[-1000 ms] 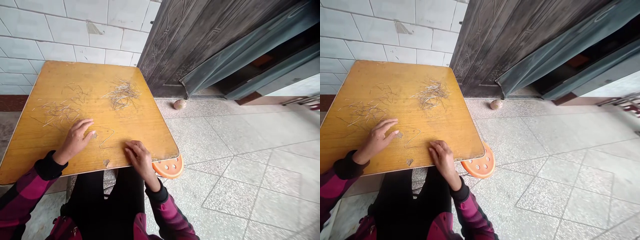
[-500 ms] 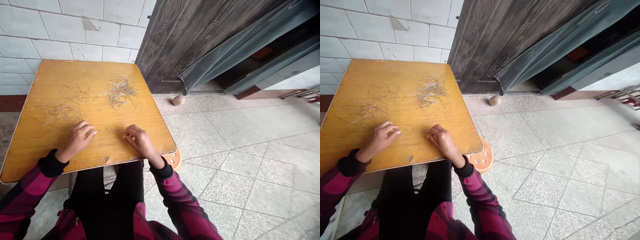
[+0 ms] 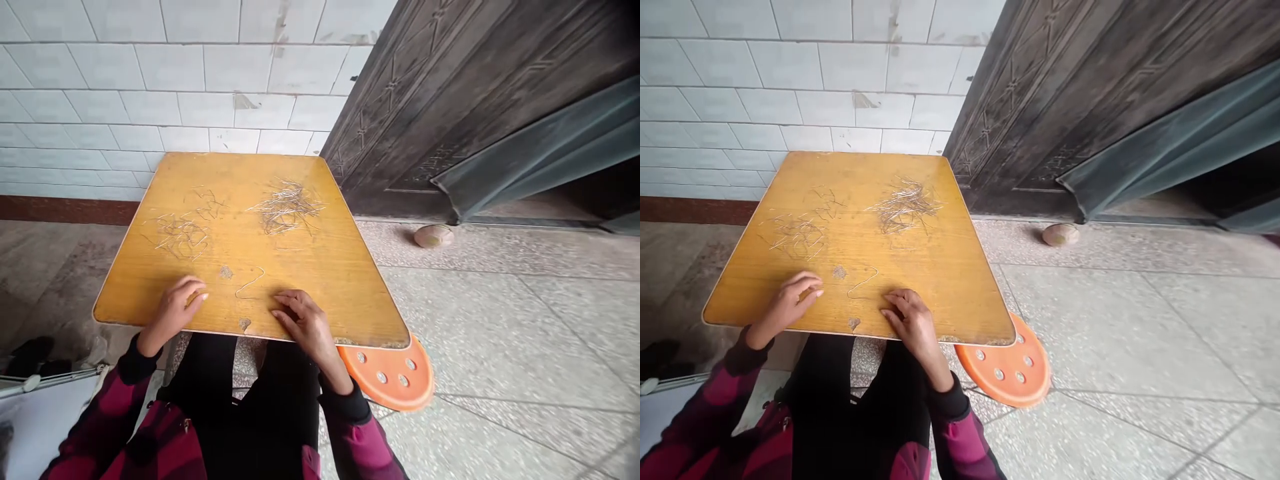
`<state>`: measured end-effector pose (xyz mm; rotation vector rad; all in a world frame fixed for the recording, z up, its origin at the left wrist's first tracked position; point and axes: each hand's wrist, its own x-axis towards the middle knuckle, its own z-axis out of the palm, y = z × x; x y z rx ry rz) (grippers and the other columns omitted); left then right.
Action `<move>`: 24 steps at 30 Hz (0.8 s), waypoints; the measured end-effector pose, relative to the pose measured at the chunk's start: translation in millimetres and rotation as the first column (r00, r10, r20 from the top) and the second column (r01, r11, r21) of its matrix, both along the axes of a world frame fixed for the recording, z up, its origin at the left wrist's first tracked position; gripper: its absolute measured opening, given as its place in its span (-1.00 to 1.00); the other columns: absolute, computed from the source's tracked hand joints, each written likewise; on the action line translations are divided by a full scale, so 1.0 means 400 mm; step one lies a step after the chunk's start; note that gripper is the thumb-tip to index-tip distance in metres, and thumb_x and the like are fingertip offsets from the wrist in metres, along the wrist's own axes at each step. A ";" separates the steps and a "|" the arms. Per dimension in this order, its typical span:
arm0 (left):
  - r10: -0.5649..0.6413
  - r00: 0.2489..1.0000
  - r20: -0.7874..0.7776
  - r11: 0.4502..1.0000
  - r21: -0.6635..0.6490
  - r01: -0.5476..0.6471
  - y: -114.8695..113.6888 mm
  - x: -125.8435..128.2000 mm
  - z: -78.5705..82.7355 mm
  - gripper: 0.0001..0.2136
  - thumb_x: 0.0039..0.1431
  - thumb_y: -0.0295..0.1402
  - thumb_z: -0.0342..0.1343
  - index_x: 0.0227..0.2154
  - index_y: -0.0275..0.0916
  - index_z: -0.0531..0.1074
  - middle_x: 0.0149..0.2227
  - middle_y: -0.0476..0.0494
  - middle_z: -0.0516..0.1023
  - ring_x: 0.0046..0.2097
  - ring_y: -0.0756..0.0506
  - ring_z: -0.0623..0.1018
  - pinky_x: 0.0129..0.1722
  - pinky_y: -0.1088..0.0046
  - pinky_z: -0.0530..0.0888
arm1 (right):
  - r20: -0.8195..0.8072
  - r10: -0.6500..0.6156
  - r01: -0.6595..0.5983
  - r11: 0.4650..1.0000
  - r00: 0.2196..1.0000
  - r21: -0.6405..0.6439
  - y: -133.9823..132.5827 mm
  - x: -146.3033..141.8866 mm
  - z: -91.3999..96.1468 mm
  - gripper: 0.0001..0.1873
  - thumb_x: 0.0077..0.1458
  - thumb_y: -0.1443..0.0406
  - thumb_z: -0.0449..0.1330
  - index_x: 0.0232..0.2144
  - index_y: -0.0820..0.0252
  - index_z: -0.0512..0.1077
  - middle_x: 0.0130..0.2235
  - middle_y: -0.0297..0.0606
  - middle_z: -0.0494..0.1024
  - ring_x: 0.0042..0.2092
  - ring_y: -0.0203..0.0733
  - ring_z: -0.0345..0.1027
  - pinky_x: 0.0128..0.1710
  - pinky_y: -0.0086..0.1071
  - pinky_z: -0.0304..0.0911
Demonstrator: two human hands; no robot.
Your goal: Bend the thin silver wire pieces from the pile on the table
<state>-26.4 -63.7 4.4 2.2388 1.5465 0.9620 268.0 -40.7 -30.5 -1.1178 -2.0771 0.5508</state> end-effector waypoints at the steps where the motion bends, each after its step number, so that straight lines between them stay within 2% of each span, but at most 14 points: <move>1: 0.058 0.998 0.022 0.998 0.002 -0.058 -0.033 -0.014 -0.006 -0.91 0.24 -0.39 0.02 -0.26 -0.22 0.41 -0.22 -0.17 0.51 -0.18 -0.09 0.52 -0.18 0.37 0.47 | 0.003 0.002 -0.002 1.000 1.000 0.001 0.001 0.001 0.000 -0.78 0.17 0.25 0.16 -0.14 0.16 0.49 -0.13 -0.11 0.51 -0.08 -0.07 0.40 -0.09 -0.16 0.37; 5: 0.324 0.946 0.004 0.946 -0.013 -0.324 -0.131 -0.106 -0.021 -0.87 0.25 -0.32 0.01 -0.25 -0.21 0.42 -0.19 -0.16 0.50 -0.19 -0.09 0.54 -0.21 0.40 0.48 | 0.011 -0.005 0.005 1.000 1.000 0.003 0.001 0.002 -0.005 -0.77 0.17 0.23 0.16 -0.15 0.17 0.50 -0.14 -0.09 0.51 -0.10 -0.05 0.41 -0.11 -0.15 0.38; 8: 0.441 0.893 -0.091 0.897 0.028 -0.440 -0.143 -0.181 -0.014 -0.85 0.24 -0.27 0.01 -0.24 -0.19 0.42 -0.20 -0.14 0.50 -0.25 -0.08 0.53 -0.23 0.39 0.47 | 0.010 -0.001 0.001 1.000 1.000 0.014 0.001 0.001 -0.008 -0.77 0.17 0.21 0.16 -0.16 0.14 0.50 -0.14 -0.10 0.51 -0.10 -0.03 0.42 -0.12 -0.13 0.38; 10: 0.478 0.868 -0.136 0.878 0.075 -0.472 -0.118 -0.212 -0.001 -0.84 0.23 -0.27 0.01 -0.23 -0.20 0.43 -0.19 -0.15 0.50 -0.30 -0.07 0.51 -0.22 0.39 0.45 | 0.014 0.006 -0.006 1.000 1.000 0.021 0.002 0.000 -0.010 -0.78 0.16 0.21 0.16 -0.17 0.14 0.50 -0.14 -0.10 0.52 -0.10 -0.03 0.42 -0.11 -0.13 0.38; 13: 0.464 0.847 -0.261 0.886 0.110 -0.451 -0.046 -0.212 0.018 -0.81 0.23 -0.32 -0.02 -0.20 -0.23 0.44 -0.13 -0.19 0.50 -0.27 -0.09 0.52 -0.21 0.37 0.42 | 0.022 0.008 -0.009 0.999 1.000 0.031 0.004 -0.003 -0.012 -0.78 0.16 0.21 0.16 -0.17 0.15 0.50 -0.15 -0.10 0.52 -0.10 -0.03 0.42 -0.12 -0.14 0.38; 15: 0.485 0.791 -0.373 0.870 0.113 -0.480 0.006 -0.190 0.027 -0.80 0.22 -0.33 -0.01 -0.18 -0.23 0.45 -0.10 -0.23 0.50 -0.20 -0.15 0.53 -0.24 0.35 0.40 | 0.025 0.001 -0.001 0.999 1.000 0.036 0.005 -0.004 -0.013 -0.78 0.16 0.21 0.16 -0.18 0.15 0.50 -0.15 -0.10 0.52 -0.11 -0.04 0.43 -0.12 -0.15 0.39; 18: 0.503 0.688 -0.523 0.828 0.064 -0.557 0.067 -0.159 0.033 -0.80 0.21 -0.31 0.01 -0.21 -0.26 0.47 -0.17 -0.29 0.53 -0.25 -0.22 0.53 -0.36 0.33 0.35 | 0.029 -0.006 0.005 0.999 1.000 0.042 0.005 -0.005 -0.013 -0.78 0.17 0.20 0.15 -0.19 0.16 0.50 -0.16 -0.11 0.52 -0.12 -0.04 0.43 -0.14 -0.16 0.39; 21: 0.509 0.650 -0.564 0.795 0.019 -0.606 0.097 -0.154 0.034 -0.79 0.22 -0.33 -0.02 -0.28 -0.26 0.50 -0.23 -0.30 0.55 -0.29 -0.23 0.53 -0.40 0.33 0.30 | 0.031 -0.001 0.000 0.999 1.000 0.051 0.007 -0.005 -0.013 -0.78 0.17 0.21 0.15 -0.20 0.18 0.50 -0.17 -0.10 0.52 -0.13 -0.05 0.43 -0.14 -0.17 0.39; 24: 0.502 0.665 -0.553 0.802 0.009 -0.598 0.101 -0.171 0.044 -0.76 0.24 -0.32 -0.06 -0.33 -0.23 0.51 -0.25 -0.27 0.56 -0.28 -0.21 0.53 -0.39 0.35 0.27 | 0.035 -0.001 -0.001 0.998 0.999 0.056 0.008 -0.004 -0.015 -0.79 0.17 0.22 0.15 -0.20 0.17 0.50 -0.18 -0.10 0.53 -0.13 -0.05 0.43 -0.14 -0.16 0.39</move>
